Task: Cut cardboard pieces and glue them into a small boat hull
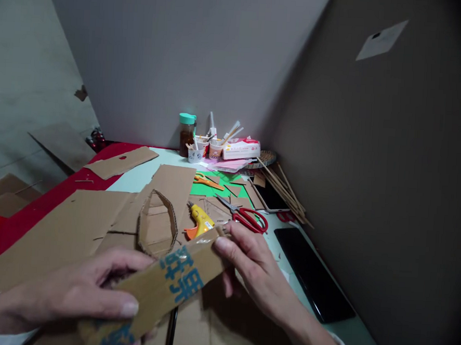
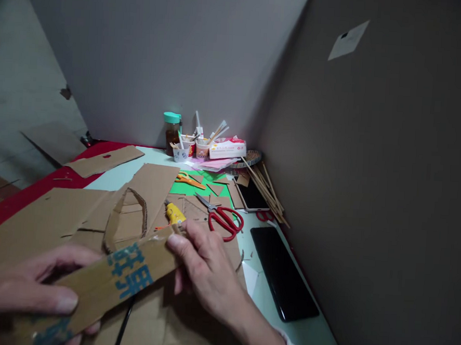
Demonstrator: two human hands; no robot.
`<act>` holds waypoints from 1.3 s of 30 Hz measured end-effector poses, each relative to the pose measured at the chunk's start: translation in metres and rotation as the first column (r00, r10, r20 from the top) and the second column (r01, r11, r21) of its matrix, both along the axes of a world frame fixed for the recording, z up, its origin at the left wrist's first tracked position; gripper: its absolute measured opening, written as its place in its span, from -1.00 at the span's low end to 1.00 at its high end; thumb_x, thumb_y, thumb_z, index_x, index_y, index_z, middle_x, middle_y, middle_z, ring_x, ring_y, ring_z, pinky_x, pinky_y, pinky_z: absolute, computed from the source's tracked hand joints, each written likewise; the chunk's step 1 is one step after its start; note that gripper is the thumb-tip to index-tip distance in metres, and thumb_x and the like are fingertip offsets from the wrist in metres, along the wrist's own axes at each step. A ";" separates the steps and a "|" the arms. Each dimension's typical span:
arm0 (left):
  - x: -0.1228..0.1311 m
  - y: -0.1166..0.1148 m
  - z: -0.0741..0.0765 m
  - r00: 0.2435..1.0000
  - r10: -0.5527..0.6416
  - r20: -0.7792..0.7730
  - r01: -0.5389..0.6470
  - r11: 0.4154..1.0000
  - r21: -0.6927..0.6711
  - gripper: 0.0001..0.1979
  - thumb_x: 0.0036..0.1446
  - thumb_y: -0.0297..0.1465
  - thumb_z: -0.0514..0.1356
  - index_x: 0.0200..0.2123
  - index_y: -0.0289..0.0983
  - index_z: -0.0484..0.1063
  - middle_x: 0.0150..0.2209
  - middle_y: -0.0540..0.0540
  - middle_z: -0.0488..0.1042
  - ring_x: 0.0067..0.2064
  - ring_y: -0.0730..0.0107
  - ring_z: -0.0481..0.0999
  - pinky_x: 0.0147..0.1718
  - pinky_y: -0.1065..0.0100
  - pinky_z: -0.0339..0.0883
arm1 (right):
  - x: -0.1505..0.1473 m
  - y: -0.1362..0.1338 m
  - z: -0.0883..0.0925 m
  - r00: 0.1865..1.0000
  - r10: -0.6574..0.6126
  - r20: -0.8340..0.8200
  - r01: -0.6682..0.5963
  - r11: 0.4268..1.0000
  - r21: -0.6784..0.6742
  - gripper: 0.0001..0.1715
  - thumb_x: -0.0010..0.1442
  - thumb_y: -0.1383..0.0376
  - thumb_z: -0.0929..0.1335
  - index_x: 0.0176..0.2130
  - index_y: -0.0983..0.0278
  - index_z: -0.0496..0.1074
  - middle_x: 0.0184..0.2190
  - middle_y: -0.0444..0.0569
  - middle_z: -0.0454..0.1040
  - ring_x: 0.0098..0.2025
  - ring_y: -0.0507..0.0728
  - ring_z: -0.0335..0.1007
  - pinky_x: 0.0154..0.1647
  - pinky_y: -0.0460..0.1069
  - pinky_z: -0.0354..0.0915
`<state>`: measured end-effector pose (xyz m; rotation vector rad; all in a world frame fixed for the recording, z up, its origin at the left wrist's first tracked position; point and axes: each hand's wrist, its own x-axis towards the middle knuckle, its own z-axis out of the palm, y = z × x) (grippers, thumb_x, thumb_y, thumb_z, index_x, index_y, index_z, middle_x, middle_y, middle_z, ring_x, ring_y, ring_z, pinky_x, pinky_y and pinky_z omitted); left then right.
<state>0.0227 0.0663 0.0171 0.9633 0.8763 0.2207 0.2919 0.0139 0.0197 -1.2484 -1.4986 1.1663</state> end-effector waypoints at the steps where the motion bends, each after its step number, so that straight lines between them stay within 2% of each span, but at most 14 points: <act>1: 0.002 -0.002 -0.002 0.995 -0.102 0.022 0.102 0.995 -0.020 -0.59 -0.02 -0.22 0.45 -0.08 -0.14 0.57 -0.29 -0.17 0.72 -0.29 -0.05 0.71 -0.31 0.10 0.58 | -0.002 -0.001 -0.001 0.999 0.039 -0.007 -0.039 0.999 -0.024 -0.65 0.46 0.12 0.24 -0.37 0.19 0.26 -0.66 -0.30 0.29 -0.65 -0.06 0.26 -0.61 -0.18 0.11; 4: 0.013 -0.007 -0.010 0.965 -0.242 0.102 0.245 0.969 -0.020 -0.55 0.09 -0.24 0.37 0.06 -0.18 0.49 -0.19 -0.22 0.71 -0.25 0.05 0.70 -0.24 0.12 0.54 | -0.009 -0.002 -0.005 0.990 0.140 -0.010 -0.141 0.984 -0.105 -0.62 0.47 0.08 0.20 -0.37 0.18 0.23 -0.67 -0.27 0.34 -0.65 -0.03 0.27 -0.63 -0.19 0.15; 8: 0.025 -0.010 -0.023 0.960 -0.243 0.142 0.251 0.967 -0.039 -0.57 0.10 -0.30 0.31 0.07 -0.18 0.47 -0.24 -0.16 0.70 -0.29 0.19 0.66 -0.28 0.26 0.45 | -0.012 0.001 -0.007 0.972 0.234 0.020 -0.226 0.957 -0.183 -0.55 0.44 0.04 0.20 -0.42 0.20 0.22 -0.67 -0.27 0.30 -0.68 -0.04 0.26 -0.70 -0.21 0.10; 10: 0.027 -0.011 -0.030 0.965 -0.228 0.126 0.234 0.972 -0.033 -0.60 0.06 -0.30 0.34 0.01 -0.16 0.49 -0.33 -0.08 0.68 -0.35 0.30 0.61 -0.36 0.37 0.37 | -0.008 0.003 -0.005 0.965 0.247 0.092 -0.231 0.960 -0.160 -0.53 0.43 0.03 0.22 -0.45 0.21 0.25 -0.66 -0.26 0.28 -0.67 -0.03 0.30 -0.71 -0.20 0.11; 12: 0.027 -0.012 -0.033 0.969 -0.222 0.108 0.226 0.974 -0.019 -0.63 0.02 -0.26 0.38 -0.07 -0.16 0.52 -0.36 -0.03 0.65 -0.37 0.37 0.56 -0.41 0.44 0.29 | 0.002 0.008 -0.002 0.951 0.150 0.269 -0.145 0.989 -0.038 -0.47 0.46 0.03 0.17 -0.47 0.22 0.28 -0.63 -0.23 0.32 -0.62 -0.02 0.35 -0.64 -0.18 0.18; 14: 0.027 -0.014 -0.032 0.968 -0.227 0.108 0.228 0.974 0.000 -0.65 -0.01 -0.20 0.40 -0.15 -0.18 0.55 -0.38 -0.02 0.63 -0.41 0.41 0.51 -0.45 0.45 0.25 | 0.020 0.017 0.000 0.841 -0.113 0.529 0.016 0.983 0.183 -0.40 0.51 0.08 0.07 -0.45 0.23 0.34 -0.58 -0.17 0.43 -0.54 0.01 0.41 -0.50 -0.15 0.27; 15: 0.028 -0.014 -0.030 0.967 -0.228 0.112 0.228 0.974 0.013 -0.67 -0.01 -0.18 0.40 -0.19 -0.19 0.56 -0.39 -0.02 0.62 -0.43 0.41 0.49 -0.46 0.45 0.24 | 0.030 0.023 0.000 0.683 -0.276 0.677 0.084 0.950 0.302 -0.39 0.53 0.12 0.03 -0.39 0.24 0.39 -0.52 -0.13 0.49 -0.49 0.03 0.45 -0.42 -0.13 0.30; 17: 0.030 -0.016 -0.024 0.965 -0.233 0.124 0.229 0.972 0.044 -0.74 -0.02 -0.20 0.39 -0.28 -0.20 0.57 -0.44 -0.01 0.59 -0.47 0.41 0.45 -0.50 0.44 0.23 | 0.051 0.035 -0.003 0.519 -0.393 0.759 0.153 0.916 0.370 -0.57 0.49 0.18 0.14 -0.20 0.31 0.47 -0.33 0.05 0.57 -0.31 0.17 0.50 -0.27 -0.02 0.31; 20: 0.034 -0.019 -0.014 0.967 -0.230 0.107 0.224 0.972 0.064 -0.91 -0.07 -0.37 0.36 -0.42 -0.21 0.55 -0.50 0.01 0.55 -0.50 0.40 0.43 -0.57 0.45 0.21 | 0.072 0.049 -0.014 0.367 -0.370 0.854 0.146 0.929 0.340 -0.76 0.35 0.36 0.29 -0.08 0.40 0.50 -0.22 0.25 0.59 -0.15 0.33 0.50 -0.16 0.08 0.30; 25: 0.033 -0.022 -0.010 0.967 -0.205 0.152 0.210 0.978 -0.017 -0.93 -0.08 -0.47 0.31 -0.43 -0.24 0.53 -0.56 -0.01 0.55 -0.62 0.41 0.43 -0.72 0.49 0.14 | 0.076 0.055 -0.031 0.247 -0.280 0.928 0.082 0.960 0.268 -0.71 0.28 0.48 0.30 -0.03 0.39 0.51 -0.17 0.26 0.61 -0.06 0.35 0.50 -0.05 0.11 0.30; 29: 0.026 -0.014 -0.014 0.954 -0.066 0.291 0.080 0.996 -0.038 -0.85 0.02 -0.36 0.34 -0.32 -0.26 0.50 -0.49 -0.12 0.64 -0.63 0.33 0.54 -0.67 0.44 0.34 | 0.075 0.058 -0.038 0.221 -0.278 0.935 0.064 0.961 0.270 -0.71 0.25 0.54 0.26 -0.10 0.40 0.50 -0.16 0.27 0.59 -0.06 0.32 0.49 -0.02 0.08 0.27; 34: 0.018 0.003 -0.010 0.892 0.175 0.417 -0.126 0.982 -0.141 -0.55 0.13 0.00 0.27 -0.23 -0.31 0.56 -0.52 -0.20 0.64 -0.62 0.24 0.60 -0.67 0.35 0.48 | 0.085 0.060 -0.041 0.264 -0.306 0.915 0.107 0.952 0.288 -0.77 0.14 0.54 0.27 -0.22 0.35 0.43 -0.30 0.20 0.57 -0.22 0.28 0.49 -0.21 0.04 0.26; 36: 0.016 0.007 -0.006 0.887 0.206 0.413 -0.163 0.977 -0.137 -0.50 0.15 0.03 0.24 -0.24 -0.34 0.58 -0.52 -0.22 0.64 -0.62 0.23 0.60 -0.66 0.31 0.52 | 0.090 0.059 -0.037 0.307 -0.327 0.894 0.136 0.945 0.299 -0.79 0.11 0.50 0.28 -0.22 0.33 0.40 -0.33 0.18 0.57 -0.26 0.29 0.49 -0.27 0.05 0.27; 39: 0.016 0.008 0.002 0.898 0.188 0.397 -0.179 0.982 -0.061 -0.54 0.20 -0.06 0.24 -0.36 -0.40 0.60 -0.50 -0.25 0.64 -0.58 0.25 0.62 -0.60 0.35 0.55 | 0.095 0.051 -0.021 0.395 -0.361 0.845 0.166 0.932 0.321 -0.79 0.16 0.39 0.30 -0.15 0.30 0.34 -0.33 0.13 0.56 -0.30 0.27 0.52 -0.31 0.06 0.34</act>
